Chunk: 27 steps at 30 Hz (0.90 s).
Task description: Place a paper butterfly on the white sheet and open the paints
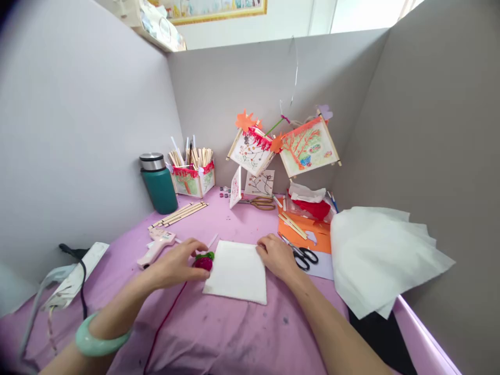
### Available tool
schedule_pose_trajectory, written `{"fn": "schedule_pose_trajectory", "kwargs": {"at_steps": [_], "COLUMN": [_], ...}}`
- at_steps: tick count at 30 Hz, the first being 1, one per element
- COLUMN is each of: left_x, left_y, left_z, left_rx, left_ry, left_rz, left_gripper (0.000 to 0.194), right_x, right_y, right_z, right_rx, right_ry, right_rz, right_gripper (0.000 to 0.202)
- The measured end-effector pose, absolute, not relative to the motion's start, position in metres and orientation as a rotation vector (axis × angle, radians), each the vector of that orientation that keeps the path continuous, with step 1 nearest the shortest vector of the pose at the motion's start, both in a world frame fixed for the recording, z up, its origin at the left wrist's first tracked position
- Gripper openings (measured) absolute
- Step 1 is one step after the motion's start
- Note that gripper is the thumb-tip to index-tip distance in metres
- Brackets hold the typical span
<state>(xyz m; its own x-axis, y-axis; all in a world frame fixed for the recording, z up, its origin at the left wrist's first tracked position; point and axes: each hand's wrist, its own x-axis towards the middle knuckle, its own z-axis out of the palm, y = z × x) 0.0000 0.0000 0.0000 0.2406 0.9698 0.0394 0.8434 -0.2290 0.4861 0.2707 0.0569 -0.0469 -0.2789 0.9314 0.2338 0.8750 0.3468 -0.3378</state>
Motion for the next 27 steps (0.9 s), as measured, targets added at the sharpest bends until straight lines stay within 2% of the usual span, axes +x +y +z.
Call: {"fn": "schedule_pose_trajectory", "kwargs": {"at_steps": [2, 7, 13, 20, 24, 27], "left_x": [0.004, -0.002, -0.048, -0.057, -0.057, -0.068], "left_y": [-0.007, -0.003, 0.003, -0.010, -0.022, -0.028], "left_z": [-0.012, -0.017, 0.005, -0.020, -0.021, -0.015], "left_rx": [2.173, 2.180, 1.967, 2.295, 2.360, 2.295], "left_ry": [1.654, 1.664, 1.905, 1.989, 1.973, 1.936], "left_rz": [0.474, 0.569, 0.817, 0.423, 0.619, 0.838], "left_gripper": [0.046, 0.024, 0.025, 0.021, 0.031, 0.024], "right_x": [0.270, 0.271, 0.260, 0.166, 0.136, 0.138], "right_y": [0.056, 0.057, 0.056, 0.056, 0.067, 0.077], "right_z": [-0.050, -0.055, -0.043, -0.023, -0.027, -0.026], "right_rx": [-1.579, -1.572, -1.529, -0.843, -0.648, -0.535], "right_ry": [-2.235, -2.237, -2.259, -2.755, -2.967, -2.986], "right_rz": [0.181, 0.170, 0.062, -0.192, -0.439, -0.490], "right_gripper": [0.028, 0.028, 0.025, 0.015, 0.011, 0.009]}}
